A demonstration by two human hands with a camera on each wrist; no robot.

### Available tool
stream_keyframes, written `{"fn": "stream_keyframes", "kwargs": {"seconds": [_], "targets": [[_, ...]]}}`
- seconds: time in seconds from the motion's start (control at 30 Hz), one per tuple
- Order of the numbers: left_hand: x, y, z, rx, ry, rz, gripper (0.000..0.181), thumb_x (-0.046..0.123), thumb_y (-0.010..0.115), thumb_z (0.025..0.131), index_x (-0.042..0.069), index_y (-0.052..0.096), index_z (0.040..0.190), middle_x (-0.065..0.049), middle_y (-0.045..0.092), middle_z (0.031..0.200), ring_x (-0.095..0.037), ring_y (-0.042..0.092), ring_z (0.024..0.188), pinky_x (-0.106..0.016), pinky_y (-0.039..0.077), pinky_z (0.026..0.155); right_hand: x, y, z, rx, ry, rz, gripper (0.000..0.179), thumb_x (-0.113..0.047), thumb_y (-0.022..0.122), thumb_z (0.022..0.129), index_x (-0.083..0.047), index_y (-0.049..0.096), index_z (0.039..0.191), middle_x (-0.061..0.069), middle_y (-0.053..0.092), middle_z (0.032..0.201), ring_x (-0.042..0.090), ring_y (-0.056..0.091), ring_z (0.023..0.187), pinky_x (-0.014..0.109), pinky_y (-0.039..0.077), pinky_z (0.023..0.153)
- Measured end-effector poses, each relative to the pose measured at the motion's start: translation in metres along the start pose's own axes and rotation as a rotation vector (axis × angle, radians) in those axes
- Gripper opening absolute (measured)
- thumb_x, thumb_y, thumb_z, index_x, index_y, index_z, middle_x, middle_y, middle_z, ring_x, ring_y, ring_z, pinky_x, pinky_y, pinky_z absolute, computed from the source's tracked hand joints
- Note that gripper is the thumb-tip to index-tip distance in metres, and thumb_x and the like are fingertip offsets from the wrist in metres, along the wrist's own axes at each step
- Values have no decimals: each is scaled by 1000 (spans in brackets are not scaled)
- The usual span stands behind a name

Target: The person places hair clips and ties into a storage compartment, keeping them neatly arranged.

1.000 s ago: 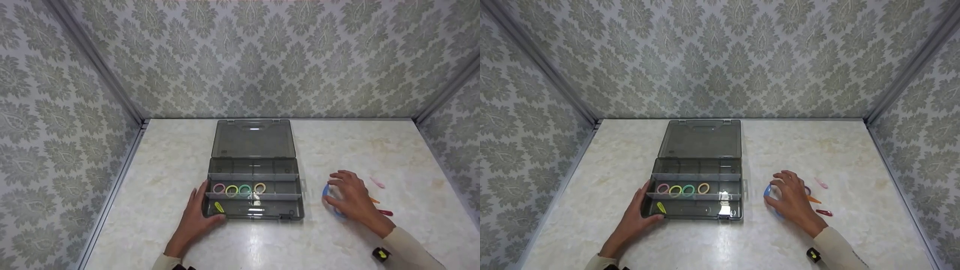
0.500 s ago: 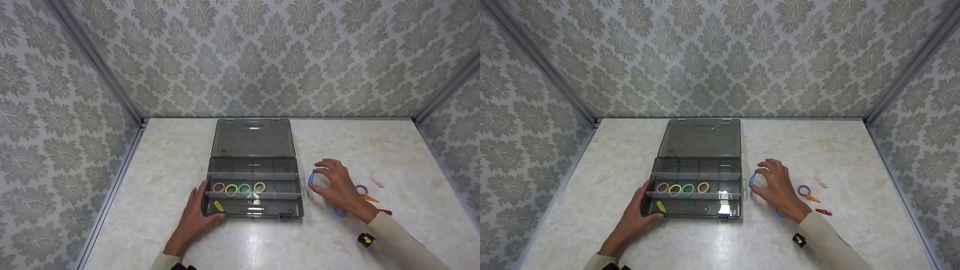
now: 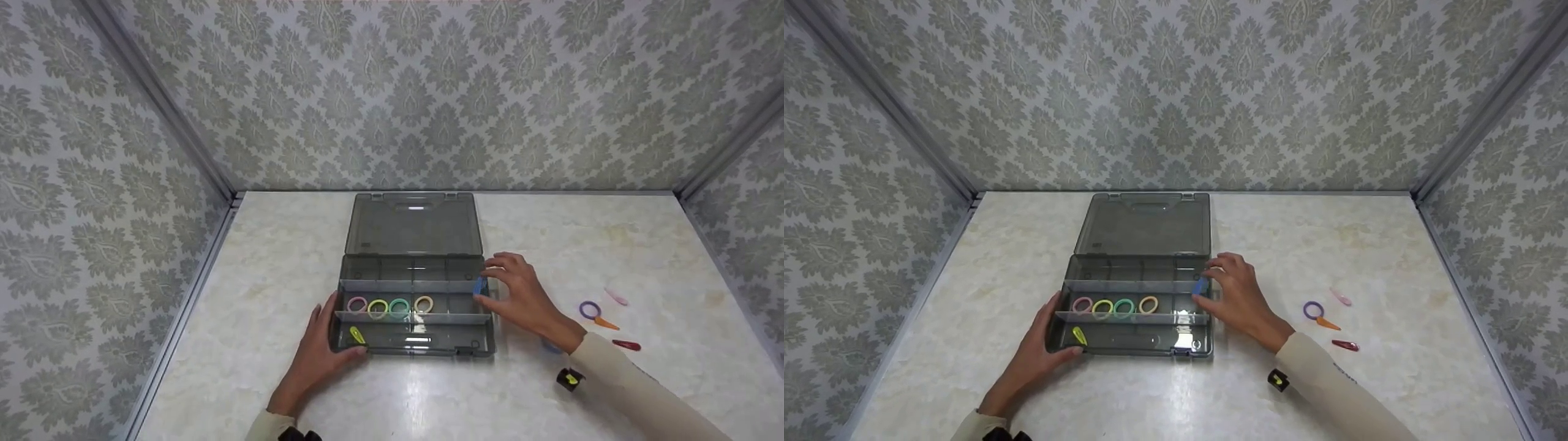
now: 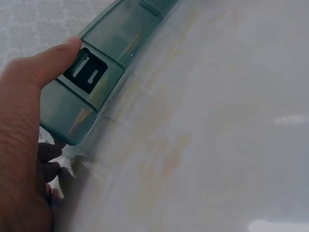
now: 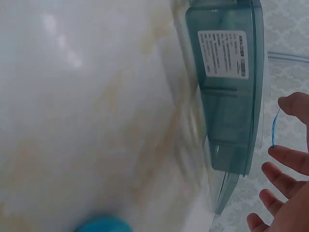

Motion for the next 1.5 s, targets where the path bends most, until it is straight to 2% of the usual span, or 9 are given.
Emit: {"fn": "stream_keyframes", "kwargs": {"seconds": [0.4,0.6,0.83,1.0,1.13,1.33,1.5], "targets": [[-2,-2,0,20,40,-14,124,50,98,82,11,26,175,-25,40,172,-57,25,162,-71,23,131,-31,27,17,-67,-113,25,39,-23,96,88,-2,81,118,17,68,135,43,54,136,73,43,109],[-2,-2,-1,3,-10,-30,124,49,98,82,9,26,175,-25,32,176,-59,16,163,-75,22,129,-45,40,23,-101,-170,39,41,-27,94,90,-4,80,121,14,69,137,40,55,139,71,42,114],[-1,-2,-3,4,-10,-41,124,50,97,82,8,26,175,-24,24,180,-57,6,166,-75,14,131,-63,54,30,-185,-189,66,46,-32,93,92,-4,79,126,14,68,140,38,53,143,71,42,117],[-2,-1,-3,2,-17,-11,124,52,97,83,12,25,176,-21,26,180,-58,5,165,-78,17,129,-72,62,33,-236,-208,77,43,-30,94,91,-5,80,123,13,68,140,35,52,142,68,43,116],[-2,0,-3,0,-33,2,125,54,97,82,14,25,176,-19,29,180,-58,6,165,-79,18,128,-79,68,37,-267,-252,66,42,-28,95,90,-7,80,123,13,66,140,33,51,141,66,45,113],[-2,0,-2,17,9,-5,125,53,97,82,12,25,176,-20,33,178,-56,10,166,-73,16,132,-90,75,42,-313,-342,39,45,-33,94,92,-6,80,125,15,65,141,35,51,143,66,45,114],[-1,0,-2,17,10,4,123,54,96,83,14,26,176,-21,31,178,-60,8,164,-78,20,128,-94,81,47,-297,-444,-4,42,-31,96,90,-8,80,121,13,67,139,38,54,140,64,47,113]]}}
Point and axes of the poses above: each hand's wrist, its own z-axis towards the middle knuckle, its own y-axis out of the palm, x = y × z, the point moved 2 cm from there along z, towards the middle knuckle
